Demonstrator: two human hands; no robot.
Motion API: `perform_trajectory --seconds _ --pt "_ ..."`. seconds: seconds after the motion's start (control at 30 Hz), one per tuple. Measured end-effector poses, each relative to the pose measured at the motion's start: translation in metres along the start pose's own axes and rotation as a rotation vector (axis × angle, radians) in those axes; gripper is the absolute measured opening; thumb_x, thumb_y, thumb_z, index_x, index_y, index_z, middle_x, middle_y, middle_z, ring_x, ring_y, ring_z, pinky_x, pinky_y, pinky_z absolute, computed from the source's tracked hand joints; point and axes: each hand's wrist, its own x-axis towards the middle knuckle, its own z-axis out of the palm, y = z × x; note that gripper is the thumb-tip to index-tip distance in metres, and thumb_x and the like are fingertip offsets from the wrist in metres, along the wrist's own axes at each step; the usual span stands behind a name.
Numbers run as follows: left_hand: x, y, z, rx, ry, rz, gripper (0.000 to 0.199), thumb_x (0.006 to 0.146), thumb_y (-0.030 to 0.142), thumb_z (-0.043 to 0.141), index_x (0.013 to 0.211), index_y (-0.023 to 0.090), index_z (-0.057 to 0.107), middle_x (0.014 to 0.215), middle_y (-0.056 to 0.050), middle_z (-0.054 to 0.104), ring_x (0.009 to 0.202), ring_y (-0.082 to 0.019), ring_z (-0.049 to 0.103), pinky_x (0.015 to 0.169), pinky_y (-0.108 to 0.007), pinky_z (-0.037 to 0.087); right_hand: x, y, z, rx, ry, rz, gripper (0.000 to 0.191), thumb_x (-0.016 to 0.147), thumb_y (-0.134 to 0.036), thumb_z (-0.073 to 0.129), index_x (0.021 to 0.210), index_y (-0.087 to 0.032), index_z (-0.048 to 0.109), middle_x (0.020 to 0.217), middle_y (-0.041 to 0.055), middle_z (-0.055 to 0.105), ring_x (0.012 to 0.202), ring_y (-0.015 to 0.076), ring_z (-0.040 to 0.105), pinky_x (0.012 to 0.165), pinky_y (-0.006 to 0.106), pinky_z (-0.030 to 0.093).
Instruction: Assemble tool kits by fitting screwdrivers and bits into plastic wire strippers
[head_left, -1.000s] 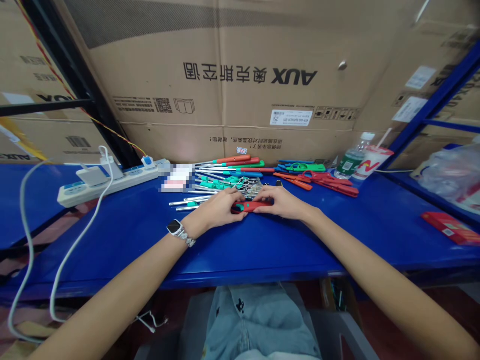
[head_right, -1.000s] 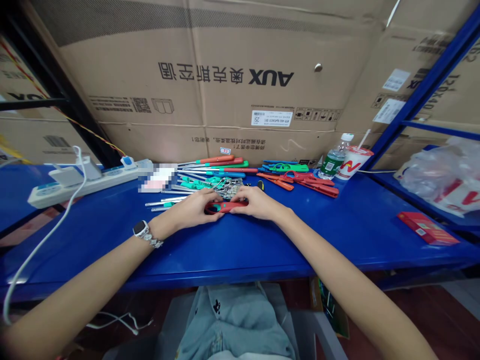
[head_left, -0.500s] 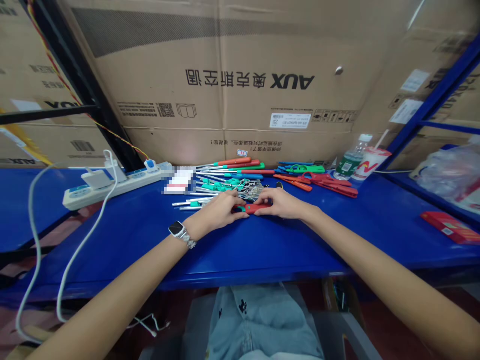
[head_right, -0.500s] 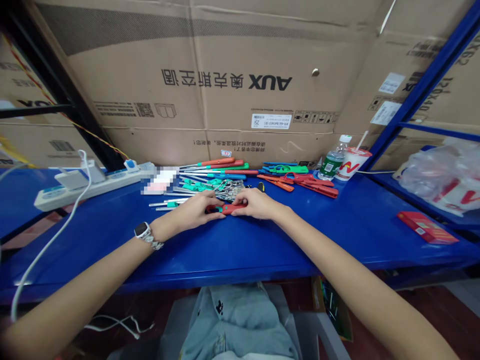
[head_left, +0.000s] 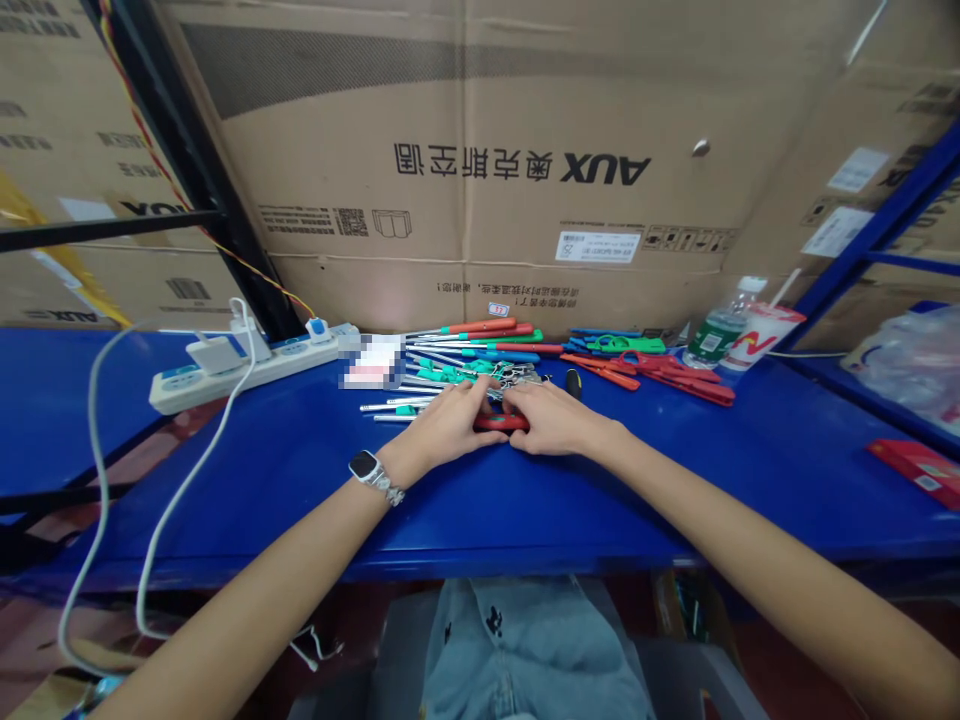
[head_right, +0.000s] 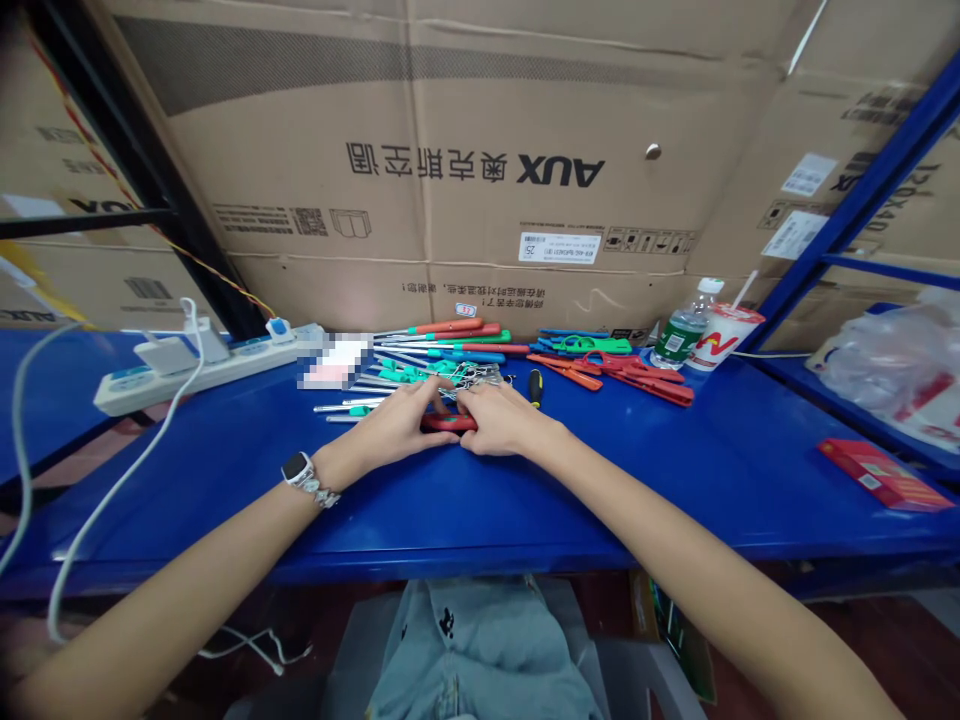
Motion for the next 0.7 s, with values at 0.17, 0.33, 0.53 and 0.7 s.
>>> perform_trajectory --seconds 0.17,0.33,0.53,0.7 --pt "-0.001 -0.002 -0.002 0.218 -0.003 0.058 0.04 0.093 0.03 0.068 0.127 0.015 0.054 0.107 -0.011 0.07 0.105 -0.031 0.064 0.09 -0.042 0.046 -0.001 0.003 0.01 -0.131 0.053 0.002 0.026 0.092 -0.03 0.058 0.11 -0.014 0.066 0.114 0.0169 0.068 0.107 0.0322 0.061 0.089 0.042 0.039" --pt "-0.002 0.002 -0.018 0.306 0.21 0.189 0.038 0.091 0.037 0.069 0.122 0.018 0.058 0.117 -0.011 0.069 0.109 -0.03 0.062 0.089 -0.042 0.046 -0.008 0.0 0.005 -0.133 0.056 0.022 0.024 0.096 -0.026 0.05 0.111 -0.014 0.065 0.115 0.0165 0.069 0.111 0.0312 0.06 0.095 0.044 0.037" --pt "-0.007 0.002 -0.035 0.215 0.977 0.233 0.043 0.094 0.024 0.06 0.058 0.022 0.036 0.05 0.005 0.04 0.05 -0.013 0.038 0.054 -0.031 0.03 -0.011 0.012 -0.004 0.136 0.094 0.164 0.021 0.093 -0.028 0.049 0.103 -0.018 0.065 0.101 0.0102 0.072 0.094 0.0257 0.063 0.082 0.036 0.039" --pt "-0.001 0.006 -0.02 -0.209 0.719 -0.125 0.046 0.099 0.039 0.055 0.058 0.02 0.047 0.051 0.004 0.045 0.046 -0.01 0.04 0.049 -0.027 0.031 -0.008 0.013 -0.002 0.807 0.152 0.243 0.013 0.079 -0.029 0.049 0.07 -0.021 0.055 0.063 0.0011 0.06 0.061 0.0176 0.052 0.061 0.03 0.037"
